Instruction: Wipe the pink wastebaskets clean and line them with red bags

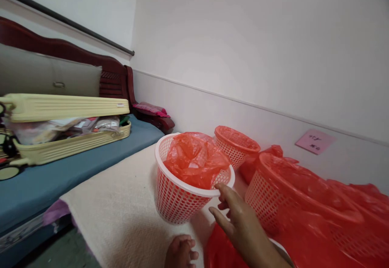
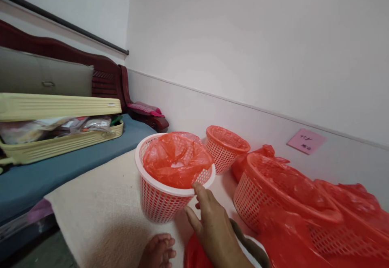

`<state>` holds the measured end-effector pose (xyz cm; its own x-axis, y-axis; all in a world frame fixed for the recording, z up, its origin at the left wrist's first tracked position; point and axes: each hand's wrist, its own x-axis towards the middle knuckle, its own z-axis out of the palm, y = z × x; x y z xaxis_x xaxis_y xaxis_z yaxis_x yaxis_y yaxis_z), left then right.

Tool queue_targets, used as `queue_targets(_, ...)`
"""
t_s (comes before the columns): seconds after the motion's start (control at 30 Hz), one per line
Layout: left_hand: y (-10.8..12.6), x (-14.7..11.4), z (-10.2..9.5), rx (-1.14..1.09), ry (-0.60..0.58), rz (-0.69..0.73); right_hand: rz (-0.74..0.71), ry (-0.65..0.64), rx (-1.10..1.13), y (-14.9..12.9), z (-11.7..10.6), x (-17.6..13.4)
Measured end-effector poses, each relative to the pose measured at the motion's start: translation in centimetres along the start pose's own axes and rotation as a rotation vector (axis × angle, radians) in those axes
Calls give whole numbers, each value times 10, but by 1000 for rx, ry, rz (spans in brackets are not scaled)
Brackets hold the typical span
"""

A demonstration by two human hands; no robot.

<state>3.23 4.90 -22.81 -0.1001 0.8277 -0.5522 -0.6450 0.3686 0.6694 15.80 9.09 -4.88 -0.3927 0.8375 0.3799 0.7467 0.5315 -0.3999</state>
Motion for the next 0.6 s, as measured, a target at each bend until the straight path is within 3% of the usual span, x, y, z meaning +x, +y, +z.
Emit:
queue_targets(0.13, 2, -1, 2, 5, 2, -1, 89, 23, 100, 1, 12, 21)
queue_targets(0.27, 3, 2, 4, 19, 16, 0, 106, 133, 177, 10, 17, 49)
queue_targets(0.47, -1, 7, 9, 30, 6, -17, 124, 268, 154, 18, 18, 102)
queue_targets(0.6, -1, 11, 10, 34, 0, -34, 77, 338, 91, 25, 36, 148)
